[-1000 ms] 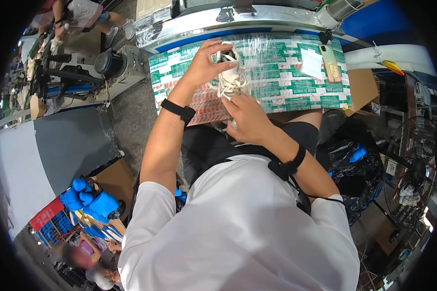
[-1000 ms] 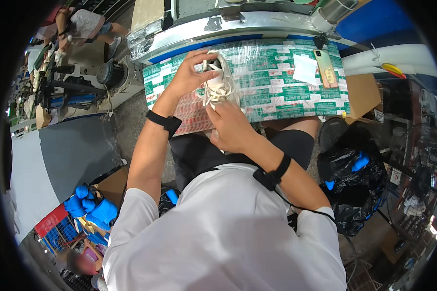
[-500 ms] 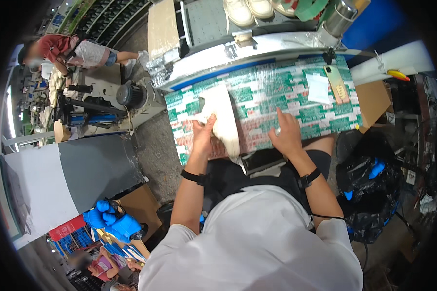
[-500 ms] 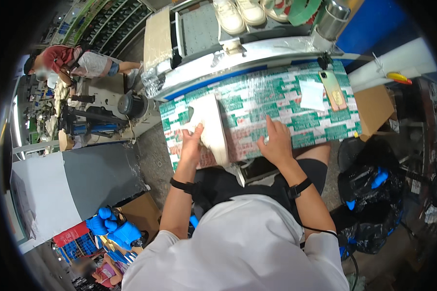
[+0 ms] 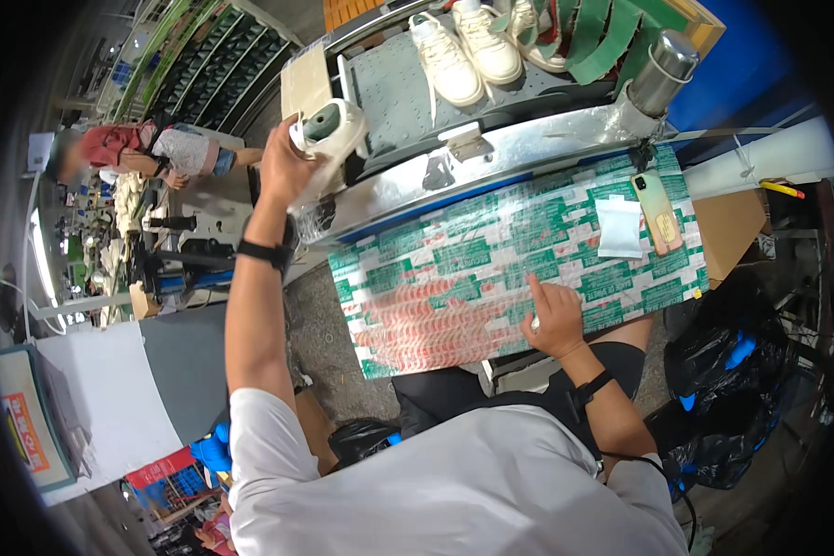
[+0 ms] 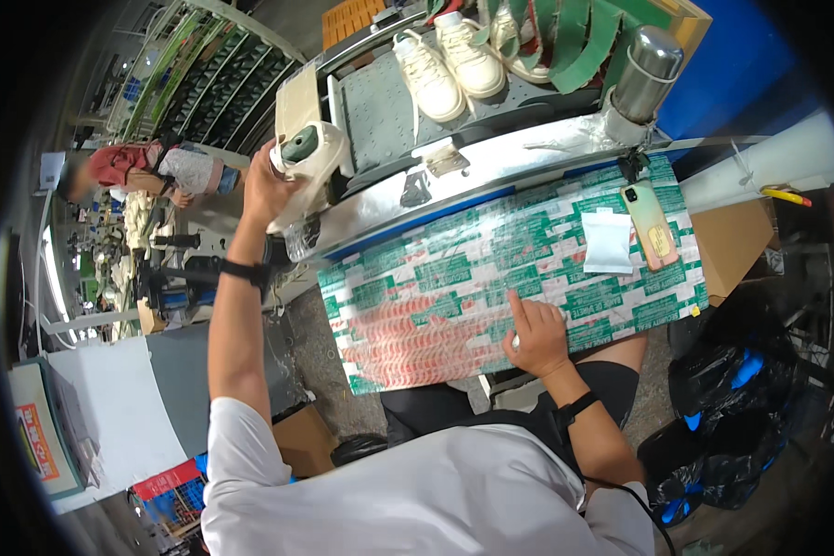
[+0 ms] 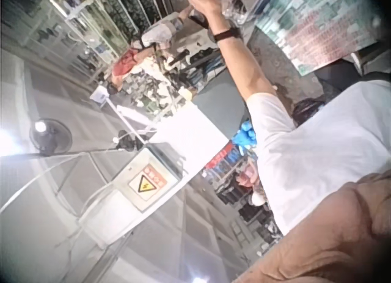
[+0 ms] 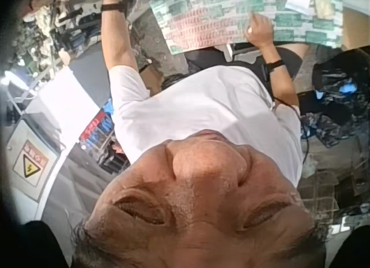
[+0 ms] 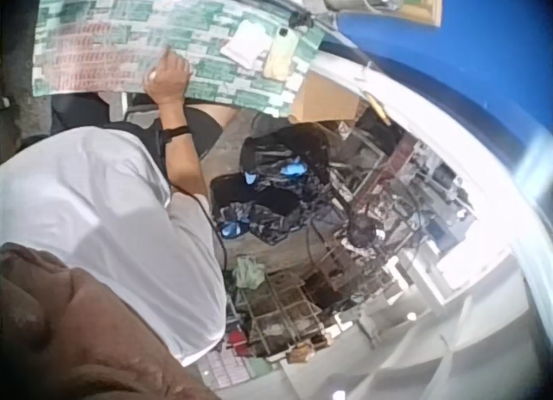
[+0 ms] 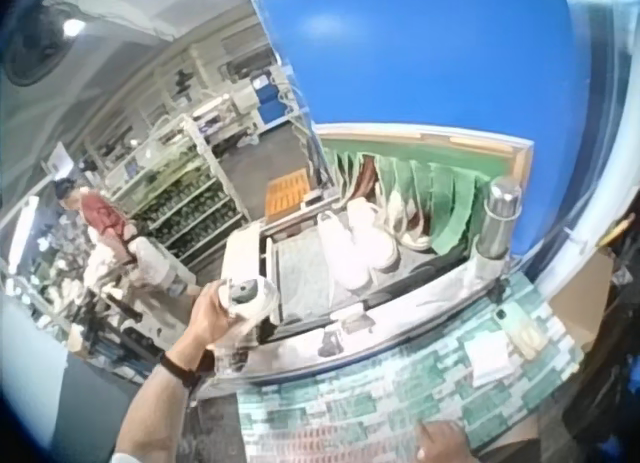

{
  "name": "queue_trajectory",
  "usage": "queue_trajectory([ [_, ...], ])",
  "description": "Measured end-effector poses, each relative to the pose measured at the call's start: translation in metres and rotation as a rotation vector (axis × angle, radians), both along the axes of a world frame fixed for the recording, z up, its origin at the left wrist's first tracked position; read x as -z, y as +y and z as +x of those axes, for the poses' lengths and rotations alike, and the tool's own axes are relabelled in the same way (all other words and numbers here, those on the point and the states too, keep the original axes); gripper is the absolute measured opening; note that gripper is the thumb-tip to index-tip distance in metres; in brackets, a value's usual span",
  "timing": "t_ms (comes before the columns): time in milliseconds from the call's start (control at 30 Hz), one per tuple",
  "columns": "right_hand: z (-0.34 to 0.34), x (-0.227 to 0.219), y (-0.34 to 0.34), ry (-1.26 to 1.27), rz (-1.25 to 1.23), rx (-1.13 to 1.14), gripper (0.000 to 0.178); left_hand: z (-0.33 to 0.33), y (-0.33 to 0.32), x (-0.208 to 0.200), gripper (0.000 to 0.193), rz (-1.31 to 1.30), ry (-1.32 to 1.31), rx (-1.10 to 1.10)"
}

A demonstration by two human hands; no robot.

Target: Manually assemble and inspect shoes at a factory workstation.

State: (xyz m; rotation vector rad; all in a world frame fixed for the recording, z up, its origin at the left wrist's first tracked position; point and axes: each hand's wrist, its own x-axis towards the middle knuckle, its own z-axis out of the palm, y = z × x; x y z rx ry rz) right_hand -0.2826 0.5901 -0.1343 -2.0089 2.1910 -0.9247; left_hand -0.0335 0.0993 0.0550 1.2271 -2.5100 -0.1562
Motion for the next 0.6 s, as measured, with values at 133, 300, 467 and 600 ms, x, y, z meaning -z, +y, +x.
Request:
queue_trajectory([
  [133, -0.001, 0.002, -0.002, -0.056, 0.011, -0.012, 0.080, -0.033, -0.076, 0.013, 0.080, 0.089, -0.274, -0.237],
  [300, -0.002, -0.004, -0.002, 0.003, 0.019, 0.031, 0.074, -0.168, -0.042, 0.074, 0.081, -0.262, 0.190, 0.119],
  [467, -0.006, -0.004, -0.004, -0.024, 0.004, 0.004, 0.073, -0.305, -0.038, 0.114, 0.089, 0.801, 0.414, -0.246],
  [600, -0.005, -0.007, -0.010, -0.020, -0.008, -0.005, 0.071, -0.298, -0.098, 0.162, 0.084, 0.653, 0.441, -0.357],
])
